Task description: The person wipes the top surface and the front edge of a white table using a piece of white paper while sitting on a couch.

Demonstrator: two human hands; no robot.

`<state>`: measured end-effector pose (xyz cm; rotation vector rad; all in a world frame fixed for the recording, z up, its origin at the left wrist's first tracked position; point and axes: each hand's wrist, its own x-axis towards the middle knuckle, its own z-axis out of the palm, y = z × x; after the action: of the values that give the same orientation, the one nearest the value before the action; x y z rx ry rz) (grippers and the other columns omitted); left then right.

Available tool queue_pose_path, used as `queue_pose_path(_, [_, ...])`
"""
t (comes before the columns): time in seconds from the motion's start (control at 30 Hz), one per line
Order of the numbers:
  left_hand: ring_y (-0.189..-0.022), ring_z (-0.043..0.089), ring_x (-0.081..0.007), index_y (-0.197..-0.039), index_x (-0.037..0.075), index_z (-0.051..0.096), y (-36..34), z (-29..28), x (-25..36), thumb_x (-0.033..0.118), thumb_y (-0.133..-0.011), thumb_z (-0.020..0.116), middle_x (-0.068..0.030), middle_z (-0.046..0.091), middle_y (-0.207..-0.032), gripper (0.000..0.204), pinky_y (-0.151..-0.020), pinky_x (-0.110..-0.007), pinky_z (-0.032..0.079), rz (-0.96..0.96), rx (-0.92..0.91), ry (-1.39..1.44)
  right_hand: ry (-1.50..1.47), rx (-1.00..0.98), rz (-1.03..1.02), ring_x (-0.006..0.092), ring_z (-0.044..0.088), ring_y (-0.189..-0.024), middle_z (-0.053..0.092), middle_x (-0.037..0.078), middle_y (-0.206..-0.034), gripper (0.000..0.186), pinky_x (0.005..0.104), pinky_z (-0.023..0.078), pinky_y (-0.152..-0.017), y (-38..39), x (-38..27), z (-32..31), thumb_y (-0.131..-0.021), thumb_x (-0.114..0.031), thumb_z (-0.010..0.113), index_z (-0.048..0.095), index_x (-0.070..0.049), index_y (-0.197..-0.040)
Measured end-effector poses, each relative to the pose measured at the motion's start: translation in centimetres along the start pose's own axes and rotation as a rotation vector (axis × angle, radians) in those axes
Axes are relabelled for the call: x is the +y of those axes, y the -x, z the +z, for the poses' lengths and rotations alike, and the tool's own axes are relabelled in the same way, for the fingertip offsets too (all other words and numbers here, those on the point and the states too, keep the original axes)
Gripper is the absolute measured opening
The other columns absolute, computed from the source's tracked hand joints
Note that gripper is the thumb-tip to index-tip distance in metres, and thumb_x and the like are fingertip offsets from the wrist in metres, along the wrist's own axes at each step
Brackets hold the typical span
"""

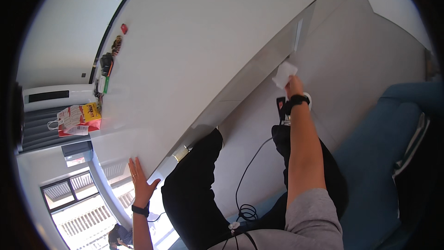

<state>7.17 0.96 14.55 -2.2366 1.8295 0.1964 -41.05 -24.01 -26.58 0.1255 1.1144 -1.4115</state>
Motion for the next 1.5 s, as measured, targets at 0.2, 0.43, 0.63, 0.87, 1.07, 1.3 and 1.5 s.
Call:
queue_pose_path(0.2, [-0.142, 0.012, -0.0413, -0.151, 0.008, 0.006, -1.4, -0.5, 1.0, 0.024, -0.077, 0.076, -0.0236, 0.002, -0.155, 0.104, -0.112, -0.048, 0.025, -0.023, -0.095, 0.077, -0.405, -0.026, 0.028, 0.0260, 0.048, -0.123, 0.052, 0.013, -0.130, 0.041, 0.0356, 0.038, -0.105, -0.5, -4.9, 5.9, -0.098, -0.026, 0.046, 0.045, -0.001, -0.130])
queue_pose_path(0.43, [-0.138, 0.016, -0.0485, -0.150, 0.007, 0.002, -1.8, -0.2, 1.6, 0.026, -0.077, 0.076, -0.0299, -0.003, -0.152, 0.106, -0.108, -0.051, 0.030, -0.041, -0.095, 0.028, -0.231, -0.019, 0.015, 0.0288, 0.043, -0.128, 0.044, 0.013, -0.139, 0.055, 0.0405, 0.034, -0.108, 0.0, -5.2, 6.2, -0.101, -0.041, 0.037, 0.037, 0.000, -0.137])
queue_pose_path(0.63, [-0.133, 0.025, -0.0527, -0.150, 0.007, 0.003, -2.1, -0.1, 2.2, 0.024, -0.075, 0.078, -0.0342, 0.002, -0.148, 0.108, -0.104, -0.052, 0.034, -0.019, -0.038, -0.009, -0.167, -0.030, 0.030, 0.0284, 0.046, -0.125, 0.046, 0.014, -0.135, 0.048, 0.0398, 0.036, -0.107, 1.2, -4.6, 6.3, -0.100, -0.033, 0.044, 0.037, -0.001, -0.136])
queue_pose_path(0.87, [-0.136, 0.015, -0.0526, -0.150, 0.011, 0.004, -2.6, 1.0, 2.8, 0.019, -0.071, 0.080, -0.0319, 0.001, -0.147, 0.110, -0.107, -0.053, 0.030, 0.000, 0.042, 0.106, -0.205, 0.017, 0.072, 0.0288, 0.046, -0.125, 0.044, 0.011, -0.138, 0.047, 0.0446, 0.040, -0.104, 1.4, -2.1, 7.1, -0.102, -0.036, 0.034, 0.039, -0.005, -0.136])
queue_pose_path(1.07, [-0.139, 0.002, -0.0493, -0.151, 0.014, 0.004, -2.5, 1.4, 0.9, 0.022, -0.069, 0.082, -0.0321, 0.000, -0.149, 0.113, -0.110, -0.059, 0.013, -0.057, 0.052, 0.149, -0.228, -0.044, 0.175, 0.0281, 0.045, -0.126, 0.044, 0.008, -0.140, 0.056, 0.0435, 0.038, -0.105, 5.3, 2.1, 8.9, -0.101, -0.048, 0.026, 0.040, -0.008, -0.137])
queue_pose_path(1.3, [-0.138, -0.002, -0.0524, -0.151, 0.021, 0.002, -2.7, 2.4, 1.3, 0.022, -0.069, 0.082, -0.0314, -0.004, -0.151, 0.115, -0.109, -0.062, 0.010, -0.076, 0.037, 0.154, -0.162, -0.105, 0.188, 0.0247, 0.050, -0.121, 0.051, 0.005, -0.133, 0.058, 0.0388, 0.042, -0.102, 7.2, 9.9, 6.9, -0.099, -0.054, 0.027, 0.044, -0.011, -0.133])
queue_pose_path(1.5, [-0.138, -0.001, -0.0533, -0.151, 0.022, 0.004, -2.8, 2.4, 1.4, 0.022, -0.068, 0.084, -0.0314, -0.004, -0.151, 0.115, -0.109, -0.062, 0.009, -0.096, 0.060, 0.107, -0.155, -0.107, 0.297, 0.0243, 0.045, -0.126, 0.048, 0.004, -0.136, 0.064, 0.0395, 0.038, -0.105, 10.9, 13.2, 8.8, -0.097, -0.060, 0.024, 0.044, -0.011, -0.134])
